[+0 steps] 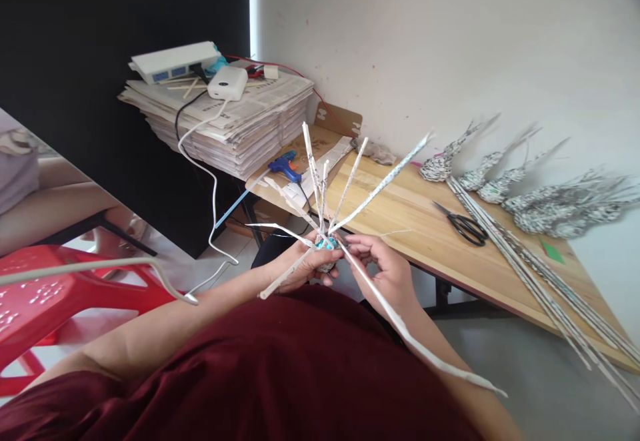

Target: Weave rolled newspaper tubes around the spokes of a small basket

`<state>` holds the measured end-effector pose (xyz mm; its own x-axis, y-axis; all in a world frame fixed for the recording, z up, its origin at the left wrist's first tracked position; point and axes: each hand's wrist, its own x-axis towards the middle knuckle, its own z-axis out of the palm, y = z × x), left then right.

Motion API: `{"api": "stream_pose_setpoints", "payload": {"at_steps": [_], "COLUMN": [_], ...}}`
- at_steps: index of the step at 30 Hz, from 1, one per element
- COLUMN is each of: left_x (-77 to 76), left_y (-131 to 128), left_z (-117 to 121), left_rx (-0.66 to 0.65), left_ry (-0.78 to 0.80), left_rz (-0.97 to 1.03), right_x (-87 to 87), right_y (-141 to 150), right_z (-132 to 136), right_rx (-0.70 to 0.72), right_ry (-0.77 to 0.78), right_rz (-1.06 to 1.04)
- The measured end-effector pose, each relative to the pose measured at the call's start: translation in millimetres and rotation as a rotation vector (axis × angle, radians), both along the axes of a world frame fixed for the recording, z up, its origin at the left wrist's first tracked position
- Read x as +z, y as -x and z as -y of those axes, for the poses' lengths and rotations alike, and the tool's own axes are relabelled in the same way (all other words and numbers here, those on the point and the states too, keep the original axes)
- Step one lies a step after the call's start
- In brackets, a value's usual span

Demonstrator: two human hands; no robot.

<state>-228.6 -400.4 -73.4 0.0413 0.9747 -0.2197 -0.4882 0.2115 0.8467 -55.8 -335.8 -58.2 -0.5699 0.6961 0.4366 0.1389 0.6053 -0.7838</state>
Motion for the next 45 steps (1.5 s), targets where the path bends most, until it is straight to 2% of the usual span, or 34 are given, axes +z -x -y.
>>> {"api": "stream_pose_setpoints", "payload": {"at_steps": [3,5,7,13,16,19,22,25,27,30,33,39,45], "left_x": [-0.2,0.3,0.1,-7.6,-6.2,0.2,5.3,5.2,2.9,-1.3,-3.5,-4.4,-8.8], "left_y": [0.7,0.5,0.1,0.5,1.8,1.7,0.5,-0.3,0.0,1.5,3.3,6.4,9.8], "left_z": [0.1,0.5,0.9,1.8,2.8,3.8,4.4,4.7,4.8,4.4,4.2,6.3,6.6], "left_rx": [-0.003,-0.003,-0.004,0.014,0.004,0.03,0.048,0.043,0.025,-0.006,-0.012,-0.093,-0.133], "left_ry": [-0.007,-0.006,0.0,-0.043,-0.037,0.004,0.01,0.01,0.018,0.018,-0.003,0.002,-0.023], "left_rz": [0.004,0.005,0.009,-0.002,0.009,0.011,0.012,0.027,0.038,0.06,0.087,0.068,0.069], "right_x": [-3.5,-5.2,-5.2,-3.6,-3.3,-2.2,-3.3,-5.8,-6.4,-6.0,-7.2,-12.8,-6.4], "right_y": [-0.8,-1.6,-2.1,-1.9,-2.6,-3.3,-1.7,3.1,6.8,9.9,9.6,8.5,8.9], "right_z": [-2.7,-3.8,-3.0,4.5,7.4,8.8,7.1,3.4,1.5,0.9,2.1,4.8,4.6], "right_rx": [0.042,0.044,0.033,0.024,0.036,-0.051,-0.011,0.067,0.098,0.16,0.213,0.08,0.072], "right_ry": [-0.268,-0.351,-0.363,-0.259,-0.176,0.051,0.343,0.577,0.656,0.698,0.649,0.496,0.464], "right_rz": [0.017,0.021,0.028,0.003,0.002,0.062,0.123,-0.023,-0.148,-0.207,-0.199,-0.28,-0.242]}}
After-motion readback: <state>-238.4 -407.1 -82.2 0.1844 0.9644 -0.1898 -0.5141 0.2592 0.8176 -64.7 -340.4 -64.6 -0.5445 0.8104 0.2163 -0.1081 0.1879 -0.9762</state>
